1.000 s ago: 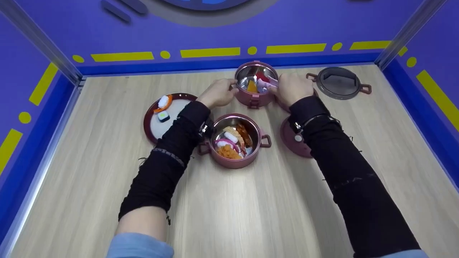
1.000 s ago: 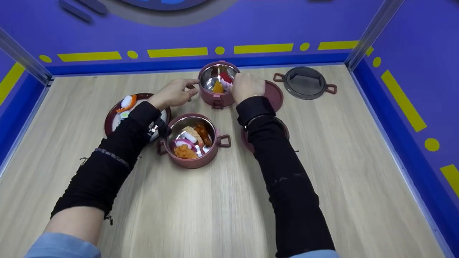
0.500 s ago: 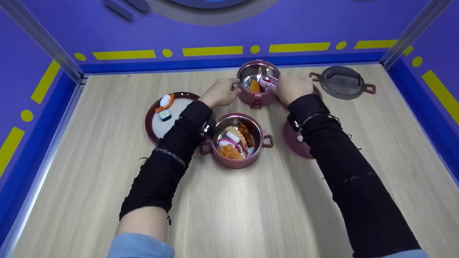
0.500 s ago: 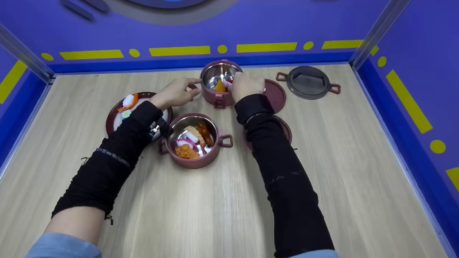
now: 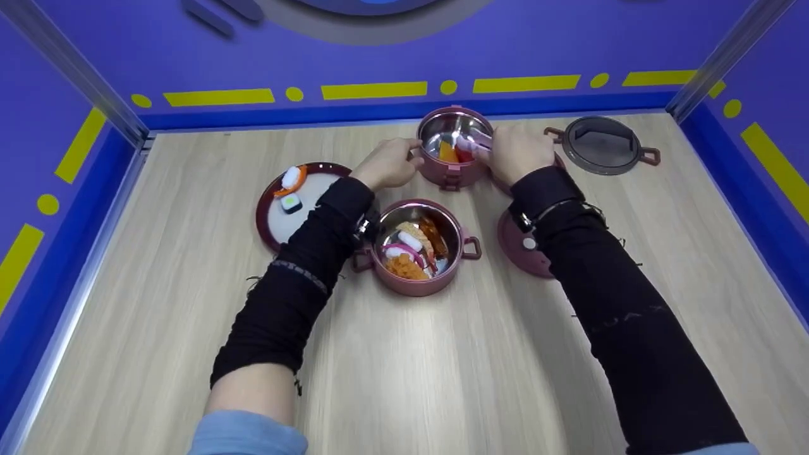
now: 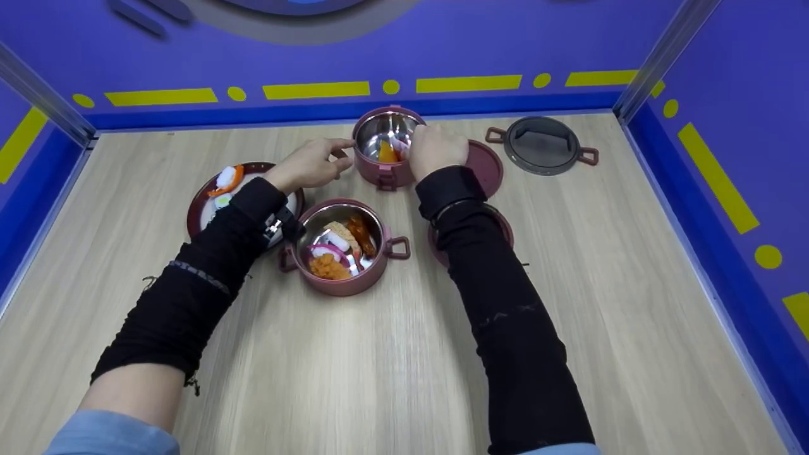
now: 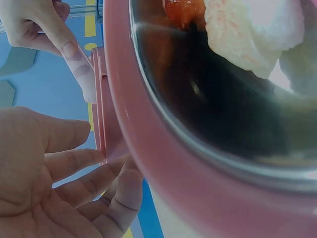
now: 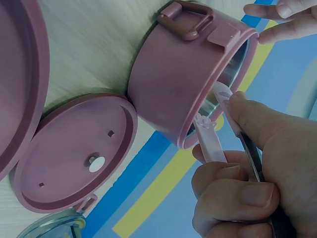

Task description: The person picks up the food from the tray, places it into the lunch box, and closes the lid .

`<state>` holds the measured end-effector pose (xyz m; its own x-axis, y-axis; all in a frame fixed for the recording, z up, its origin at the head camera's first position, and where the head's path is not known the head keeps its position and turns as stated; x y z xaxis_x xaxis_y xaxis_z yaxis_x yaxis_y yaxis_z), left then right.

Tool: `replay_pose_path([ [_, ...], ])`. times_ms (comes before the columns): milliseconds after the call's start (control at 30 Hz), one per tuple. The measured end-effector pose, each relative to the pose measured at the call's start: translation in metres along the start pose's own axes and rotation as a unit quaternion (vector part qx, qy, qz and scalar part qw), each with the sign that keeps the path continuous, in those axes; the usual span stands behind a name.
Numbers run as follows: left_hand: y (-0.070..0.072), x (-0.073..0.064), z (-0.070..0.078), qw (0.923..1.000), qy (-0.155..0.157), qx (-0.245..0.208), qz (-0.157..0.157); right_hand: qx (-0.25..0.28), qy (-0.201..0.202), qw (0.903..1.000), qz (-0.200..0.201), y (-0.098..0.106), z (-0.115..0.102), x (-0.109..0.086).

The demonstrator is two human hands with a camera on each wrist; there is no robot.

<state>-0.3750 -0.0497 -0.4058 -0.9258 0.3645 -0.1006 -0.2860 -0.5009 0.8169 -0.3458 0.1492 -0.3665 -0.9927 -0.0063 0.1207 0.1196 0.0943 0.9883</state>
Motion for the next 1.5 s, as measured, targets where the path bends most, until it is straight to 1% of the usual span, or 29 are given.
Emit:
replay_pose_path([
  [167, 0.003, -0.003, -0.001, 1.0000, -0.001, -0.005, 0.006, 0.016, 0.000, 0.9998, -0.013, 0.001, 0.000, -0.001],
  [267, 0.006, -0.004, -0.002, 0.9999, 0.000, -0.010, 0.012, 0.017, 0.003, 0.9997, -0.017, 0.002, 0.001, -0.002],
  [500, 0.019, -0.009, -0.008, 0.9989, 0.009, -0.016, 0.043, 0.024, 0.004, 0.9995, -0.020, 0.005, 0.001, -0.004],
  [633, 0.030, -0.015, -0.014, 0.9981, 0.011, -0.026, 0.054, 0.015, 0.015, 0.9998, -0.003, 0.007, -0.006, -0.006],
  [733, 0.038, -0.021, -0.018, 0.9974, 0.014, -0.035, 0.061, 0.010, 0.035, 0.9990, 0.026, 0.010, -0.013, -0.008],
  [800, 0.044, -0.026, -0.021, 0.9970, 0.015, -0.037, 0.066, 0.012, 0.049, 0.9977, 0.045, 0.012, -0.019, -0.009],
  [867, 0.049, -0.032, -0.025, 0.9965, 0.017, -0.040, 0.071, 0.014, 0.056, 0.9971, 0.050, 0.012, -0.025, -0.010],
  [933, 0.054, -0.038, -0.028, 0.9960, 0.019, -0.042, 0.077, 0.011, 0.057, 0.9973, 0.046, 0.012, -0.030, -0.010],
  [1067, 0.065, -0.051, -0.036, 0.9941, 0.026, -0.048, 0.093, 0.003, 0.052, 0.9985, 0.018, 0.011, -0.040, -0.010],
  [1167, 0.072, -0.062, -0.044, 0.9931, 0.033, -0.054, 0.099, 0.011, 0.052, 0.9986, 0.006, 0.010, -0.049, -0.011],
  [1300, 0.081, -0.076, -0.054, 0.9912, 0.040, -0.066, 0.107, 0.017, 0.062, 0.9979, -0.004, 0.009, -0.060, -0.012],
  [1400, 0.088, -0.087, -0.064, 0.9890, 0.045, -0.067, 0.124, 0.011, 0.077, 0.9969, -0.009, 0.008, -0.069, -0.013],
  [1500, 0.093, -0.097, -0.073, 0.9872, 0.051, -0.064, 0.137, 0.007, 0.096, 0.9954, 0.000, 0.007, -0.079, -0.014],
])
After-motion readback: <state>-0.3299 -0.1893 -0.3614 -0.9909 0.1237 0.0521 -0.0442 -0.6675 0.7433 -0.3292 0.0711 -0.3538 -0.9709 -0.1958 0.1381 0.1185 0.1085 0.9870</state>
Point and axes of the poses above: each hand's wrist, its own x-axis towards the middle knuckle, its own y-axis out of the back of the hand, z = x × y, the point moved 5 cm from there along x, towards the middle knuckle, and after that the axes turned 5 degrees about z, right-handed, at the moved point
